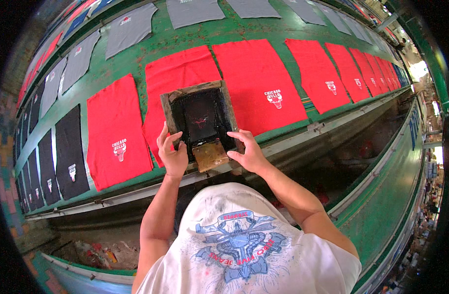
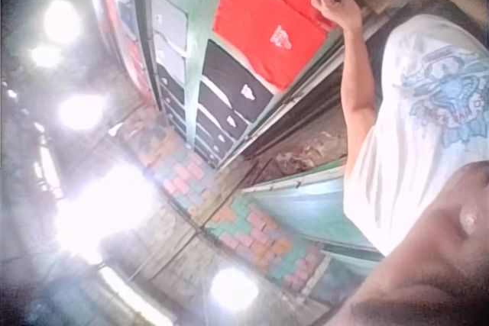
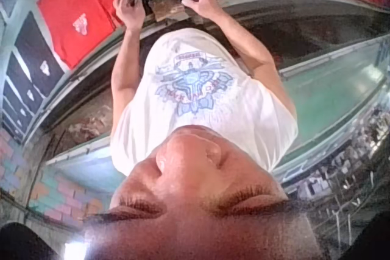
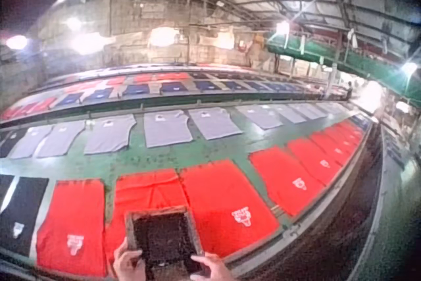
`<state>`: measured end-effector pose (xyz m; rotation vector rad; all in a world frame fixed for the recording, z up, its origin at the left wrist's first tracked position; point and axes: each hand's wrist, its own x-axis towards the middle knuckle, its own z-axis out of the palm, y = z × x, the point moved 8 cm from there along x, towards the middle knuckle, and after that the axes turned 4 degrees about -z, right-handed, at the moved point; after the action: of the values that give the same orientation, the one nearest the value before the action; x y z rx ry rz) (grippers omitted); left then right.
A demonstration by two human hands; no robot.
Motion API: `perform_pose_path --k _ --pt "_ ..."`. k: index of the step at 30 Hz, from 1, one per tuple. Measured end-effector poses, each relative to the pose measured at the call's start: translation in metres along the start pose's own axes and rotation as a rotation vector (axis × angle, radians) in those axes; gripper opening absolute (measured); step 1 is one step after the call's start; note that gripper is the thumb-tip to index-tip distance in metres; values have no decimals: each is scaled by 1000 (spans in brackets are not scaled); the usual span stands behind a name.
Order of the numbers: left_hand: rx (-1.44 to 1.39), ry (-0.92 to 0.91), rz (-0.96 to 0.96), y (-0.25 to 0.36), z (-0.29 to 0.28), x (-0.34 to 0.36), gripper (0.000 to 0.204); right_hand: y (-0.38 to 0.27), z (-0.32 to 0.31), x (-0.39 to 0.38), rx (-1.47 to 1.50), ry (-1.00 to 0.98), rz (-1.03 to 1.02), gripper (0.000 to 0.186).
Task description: The person uses a squeegee to press ink through a screen-printing frame onto a series of t-shirts laid out on a green workbench. The shirts include black, red, and blue variants, each receiving a white logo print in sequence.
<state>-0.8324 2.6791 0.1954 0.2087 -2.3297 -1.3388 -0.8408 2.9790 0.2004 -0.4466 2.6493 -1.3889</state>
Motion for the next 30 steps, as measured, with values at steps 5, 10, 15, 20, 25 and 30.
perform_pose_path --k 5,10,15,20,25,30 --pt "-27 55 6 26 -48 20 44 -39 -2 -1 172 26 -106 63" --pt "-175 203 -38 26 -155 11 35 -102 36 10 425 -208 -290 65" --pt "-6 432 -257 5 -265 -60 27 -162 96 14 568 -506 -473 72" --pt "45 558 -276 -15 -321 -132 13 -198 150 3 593 -649 -553 71" --pt "77 613 -347 -36 -350 -171 14 -219 183 -7 557 -743 -562 72" --pt "134 601 -461 -60 -361 -174 32 -228 195 -11 553 -721 -565 72"
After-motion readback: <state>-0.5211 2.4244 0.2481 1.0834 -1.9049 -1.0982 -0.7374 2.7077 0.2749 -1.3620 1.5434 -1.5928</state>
